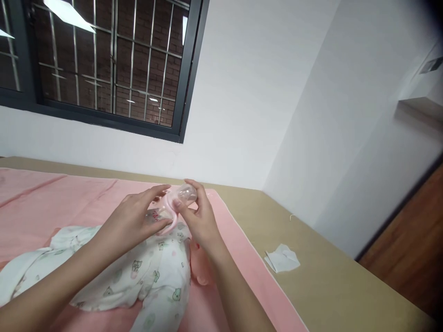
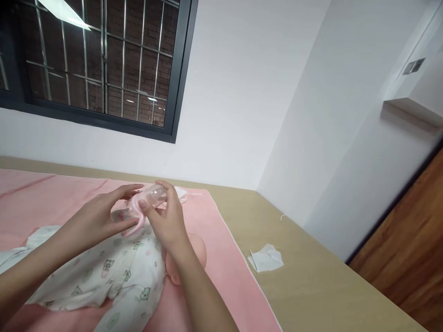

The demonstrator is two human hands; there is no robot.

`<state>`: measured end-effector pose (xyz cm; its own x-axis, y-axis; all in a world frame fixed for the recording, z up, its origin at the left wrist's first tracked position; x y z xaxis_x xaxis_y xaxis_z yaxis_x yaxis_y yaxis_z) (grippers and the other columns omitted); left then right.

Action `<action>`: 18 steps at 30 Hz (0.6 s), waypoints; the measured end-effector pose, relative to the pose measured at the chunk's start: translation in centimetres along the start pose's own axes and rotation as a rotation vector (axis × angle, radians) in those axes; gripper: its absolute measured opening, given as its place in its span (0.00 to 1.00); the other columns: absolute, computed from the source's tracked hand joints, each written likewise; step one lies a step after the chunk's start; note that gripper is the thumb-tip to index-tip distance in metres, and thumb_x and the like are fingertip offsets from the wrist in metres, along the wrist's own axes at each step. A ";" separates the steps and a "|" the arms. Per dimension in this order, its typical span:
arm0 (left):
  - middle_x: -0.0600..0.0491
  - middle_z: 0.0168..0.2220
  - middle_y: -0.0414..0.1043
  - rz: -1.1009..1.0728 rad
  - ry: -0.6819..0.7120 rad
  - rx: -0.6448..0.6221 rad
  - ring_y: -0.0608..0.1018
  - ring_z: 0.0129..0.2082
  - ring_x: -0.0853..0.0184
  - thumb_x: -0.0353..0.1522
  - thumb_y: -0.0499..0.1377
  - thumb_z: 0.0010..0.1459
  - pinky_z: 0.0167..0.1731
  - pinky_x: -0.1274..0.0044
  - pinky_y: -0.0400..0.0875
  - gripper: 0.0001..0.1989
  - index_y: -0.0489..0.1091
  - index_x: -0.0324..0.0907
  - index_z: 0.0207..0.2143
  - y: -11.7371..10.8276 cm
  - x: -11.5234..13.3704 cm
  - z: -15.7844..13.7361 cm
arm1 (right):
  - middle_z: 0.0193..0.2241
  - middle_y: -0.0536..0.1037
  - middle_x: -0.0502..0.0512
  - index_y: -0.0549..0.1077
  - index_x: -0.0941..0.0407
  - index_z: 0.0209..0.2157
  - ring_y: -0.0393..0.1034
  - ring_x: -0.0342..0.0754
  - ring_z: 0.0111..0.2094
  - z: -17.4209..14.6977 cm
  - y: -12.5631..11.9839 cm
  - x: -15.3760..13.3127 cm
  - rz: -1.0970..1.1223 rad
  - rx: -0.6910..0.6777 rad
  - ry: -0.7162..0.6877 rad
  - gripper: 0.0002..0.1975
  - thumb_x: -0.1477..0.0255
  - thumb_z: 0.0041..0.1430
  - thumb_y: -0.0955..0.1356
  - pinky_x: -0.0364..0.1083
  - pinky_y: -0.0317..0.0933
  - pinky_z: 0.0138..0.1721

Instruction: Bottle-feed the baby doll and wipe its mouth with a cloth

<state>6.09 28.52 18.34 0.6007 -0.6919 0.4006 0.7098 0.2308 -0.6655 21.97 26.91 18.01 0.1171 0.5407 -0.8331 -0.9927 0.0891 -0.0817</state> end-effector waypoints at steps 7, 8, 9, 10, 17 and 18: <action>0.56 0.33 0.76 0.043 -0.142 -0.221 0.77 0.28 0.64 0.29 0.52 0.44 0.28 0.76 0.65 0.24 0.67 0.45 0.47 0.9 -0.4 0.8 | 0.42 0.73 0.52 0.67 0.50 0.46 0.70 0.47 0.42 -0.2 2.2 1.8 0.094 -0.024 0.103 0.27 0.64 0.44 0.76 0.46 0.68 0.42; 0.55 0.33 0.76 0.063 -0.138 -0.228 0.77 0.28 0.63 0.28 0.52 0.44 0.28 0.76 0.64 0.22 0.68 0.44 0.44 1.1 -0.6 0.8 | 0.41 0.73 0.51 0.68 0.50 0.46 0.70 0.46 0.41 -0.1 2.2 1.9 0.092 -0.029 0.113 0.27 0.65 0.43 0.77 0.46 0.68 0.42; 0.54 0.34 0.75 0.083 -0.130 -0.230 0.76 0.29 0.63 0.28 0.51 0.44 0.28 0.76 0.63 0.19 0.68 0.43 0.41 1.3 -0.6 0.8 | 0.40 0.74 0.51 0.68 0.51 0.45 0.70 0.46 0.40 -0.1 2.2 1.9 0.095 -0.036 0.119 0.27 0.65 0.42 0.77 0.46 0.68 0.41; 0.53 0.35 0.74 0.101 -0.120 -0.232 0.76 0.29 0.63 0.28 0.51 0.45 0.28 0.76 0.62 0.17 0.67 0.43 0.40 1.5 -0.7 0.8 | 0.39 0.74 0.50 0.69 0.51 0.45 0.70 0.46 0.40 0.0 2.2 1.9 0.103 -0.043 0.123 0.27 0.66 0.42 0.77 0.45 0.68 0.41; 0.51 0.35 0.71 0.181 -0.035 -0.237 0.73 0.32 0.61 0.27 0.50 0.49 0.31 0.73 0.61 0.14 0.65 0.42 0.40 1.7 -0.7 0.5 | 0.38 0.75 0.50 0.71 0.51 0.44 0.71 0.46 0.39 0.1 1.9 1.7 0.133 -0.072 0.153 0.28 0.66 0.38 0.78 0.45 0.68 0.40; 0.51 0.35 0.71 0.185 -0.027 -0.235 0.73 0.33 0.61 0.27 0.50 0.49 0.32 0.73 0.61 0.14 0.65 0.41 0.40 1.7 -0.8 0.5 | 0.39 0.75 0.50 0.71 0.51 0.44 0.71 0.46 0.39 0.2 1.8 1.7 0.131 -0.076 0.154 0.28 0.66 0.38 0.78 0.45 0.68 0.40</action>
<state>7.02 29.80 17.17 0.7234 -0.6341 0.2732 0.4846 0.1844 -0.8551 20.40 28.13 16.51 -0.0130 0.4092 -0.9123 -0.9992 -0.0395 -0.0035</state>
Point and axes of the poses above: each hand's wrist, its own z-axis towards the middle knuckle, its own y-axis out of the palm, x = y × z, the point moved 5 cm from there along z, towards the middle knuckle
